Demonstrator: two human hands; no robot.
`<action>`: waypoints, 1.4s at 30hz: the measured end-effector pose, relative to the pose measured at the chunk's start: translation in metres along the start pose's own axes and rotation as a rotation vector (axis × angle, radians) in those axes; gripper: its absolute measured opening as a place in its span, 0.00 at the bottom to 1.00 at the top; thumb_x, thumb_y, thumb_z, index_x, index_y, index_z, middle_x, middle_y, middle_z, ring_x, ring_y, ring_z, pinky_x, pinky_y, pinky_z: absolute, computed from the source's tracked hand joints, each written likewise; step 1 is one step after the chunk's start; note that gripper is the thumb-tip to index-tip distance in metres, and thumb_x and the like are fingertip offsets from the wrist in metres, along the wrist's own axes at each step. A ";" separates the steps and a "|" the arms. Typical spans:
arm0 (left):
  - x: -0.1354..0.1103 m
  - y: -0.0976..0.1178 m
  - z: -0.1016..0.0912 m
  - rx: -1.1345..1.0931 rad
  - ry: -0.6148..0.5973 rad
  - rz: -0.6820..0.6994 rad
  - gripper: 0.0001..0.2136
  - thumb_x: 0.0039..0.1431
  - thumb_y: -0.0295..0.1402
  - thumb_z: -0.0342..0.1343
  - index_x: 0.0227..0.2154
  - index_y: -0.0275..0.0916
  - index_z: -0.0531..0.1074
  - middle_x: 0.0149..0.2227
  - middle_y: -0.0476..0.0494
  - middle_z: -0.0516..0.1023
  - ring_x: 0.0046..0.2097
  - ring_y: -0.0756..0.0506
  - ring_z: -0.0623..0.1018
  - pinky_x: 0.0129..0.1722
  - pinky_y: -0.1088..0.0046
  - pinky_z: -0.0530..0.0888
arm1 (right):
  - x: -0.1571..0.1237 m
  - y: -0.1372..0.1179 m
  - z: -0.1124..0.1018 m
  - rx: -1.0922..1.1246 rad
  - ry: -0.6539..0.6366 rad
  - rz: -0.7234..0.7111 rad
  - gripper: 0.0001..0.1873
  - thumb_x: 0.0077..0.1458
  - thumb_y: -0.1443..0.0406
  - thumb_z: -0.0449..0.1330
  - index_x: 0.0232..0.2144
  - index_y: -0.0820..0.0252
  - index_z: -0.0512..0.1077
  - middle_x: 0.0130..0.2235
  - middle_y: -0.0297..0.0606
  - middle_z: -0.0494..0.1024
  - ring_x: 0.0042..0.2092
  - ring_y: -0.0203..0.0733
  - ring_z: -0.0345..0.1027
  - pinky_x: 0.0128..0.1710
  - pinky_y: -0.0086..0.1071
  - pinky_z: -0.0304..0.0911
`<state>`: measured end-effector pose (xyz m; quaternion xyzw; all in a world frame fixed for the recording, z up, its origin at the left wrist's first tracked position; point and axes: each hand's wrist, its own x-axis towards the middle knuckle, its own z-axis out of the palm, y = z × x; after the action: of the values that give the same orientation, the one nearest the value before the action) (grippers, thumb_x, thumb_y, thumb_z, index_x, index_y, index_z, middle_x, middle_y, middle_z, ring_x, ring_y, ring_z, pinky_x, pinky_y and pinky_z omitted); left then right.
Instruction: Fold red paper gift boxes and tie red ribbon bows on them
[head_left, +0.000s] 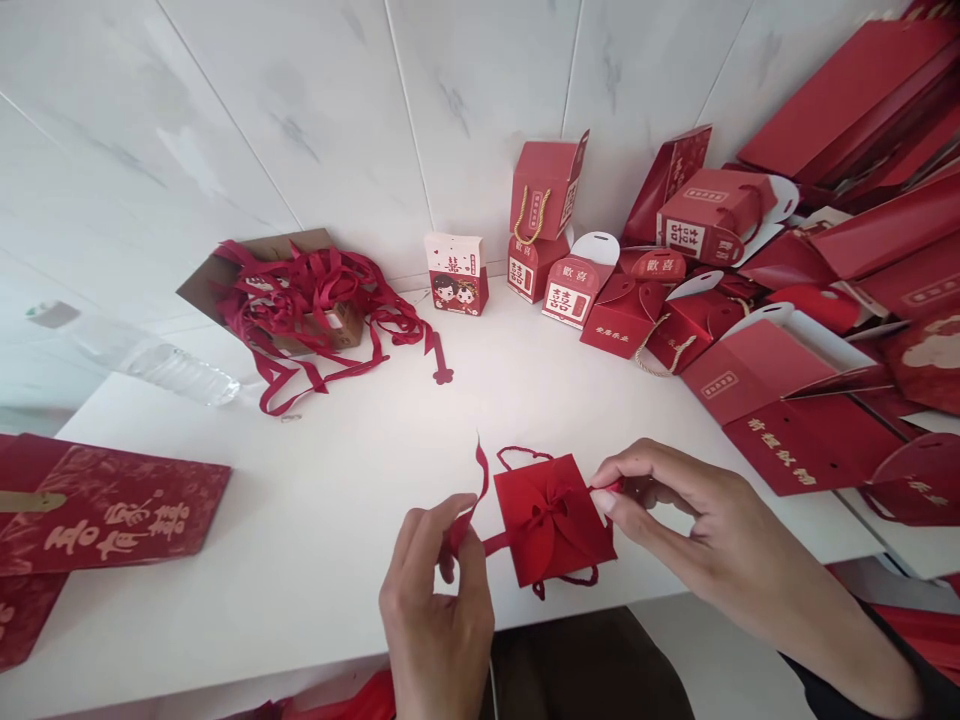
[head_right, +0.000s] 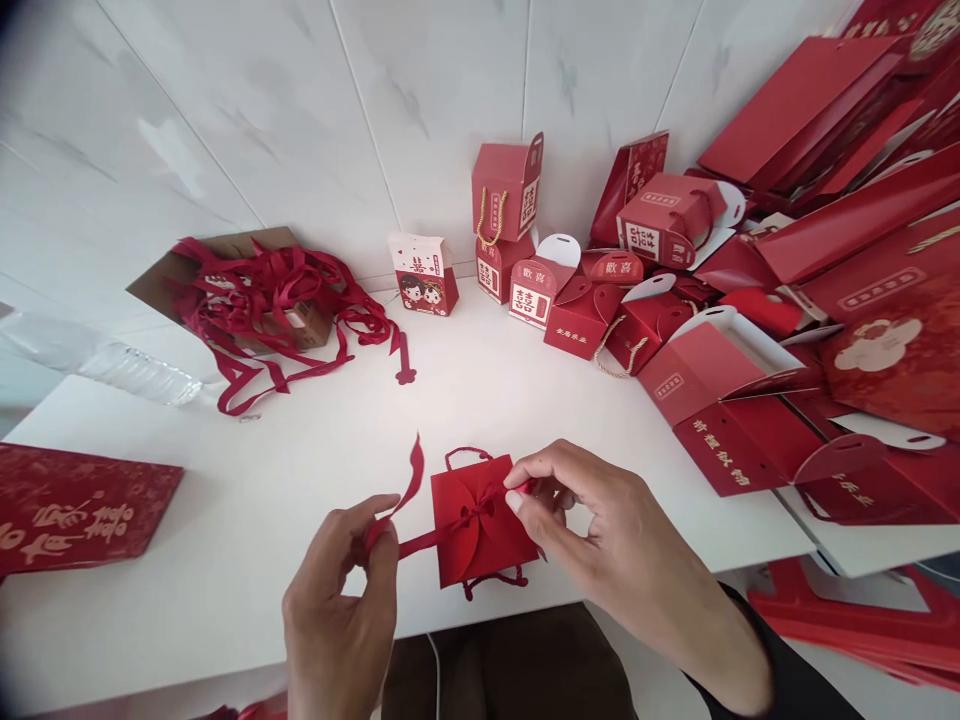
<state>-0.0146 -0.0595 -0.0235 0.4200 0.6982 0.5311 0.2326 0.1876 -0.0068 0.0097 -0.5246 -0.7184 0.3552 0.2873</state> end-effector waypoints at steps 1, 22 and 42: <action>0.000 0.001 0.001 0.009 0.005 0.045 0.08 0.58 0.32 0.57 0.34 0.45 0.82 0.26 0.48 0.68 0.28 0.47 0.66 0.23 0.73 0.63 | -0.001 0.000 0.000 0.000 0.001 -0.003 0.07 0.67 0.59 0.57 0.39 0.50 0.75 0.36 0.34 0.78 0.31 0.38 0.69 0.25 0.27 0.66; 0.012 0.000 0.000 -0.252 -0.481 -0.055 0.14 0.64 0.32 0.56 0.52 0.47 0.77 0.37 0.45 0.76 0.39 0.46 0.76 0.38 0.72 0.76 | 0.000 -0.014 0.029 0.099 -0.222 -0.056 0.07 0.68 0.66 0.56 0.43 0.50 0.73 0.40 0.30 0.76 0.35 0.35 0.71 0.35 0.29 0.67; 0.010 0.001 0.005 0.050 -0.408 0.402 0.21 0.63 0.21 0.52 0.56 0.49 0.71 0.54 0.47 0.77 0.56 0.45 0.73 0.52 0.66 0.73 | -0.003 -0.020 0.025 0.154 -0.230 -0.060 0.04 0.67 0.64 0.57 0.37 0.53 0.70 0.34 0.28 0.73 0.31 0.33 0.63 0.31 0.26 0.63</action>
<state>-0.0157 -0.0487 -0.0233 0.6537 0.5525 0.4537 0.2482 0.1573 -0.0185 0.0110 -0.4350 -0.7327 0.4583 0.2529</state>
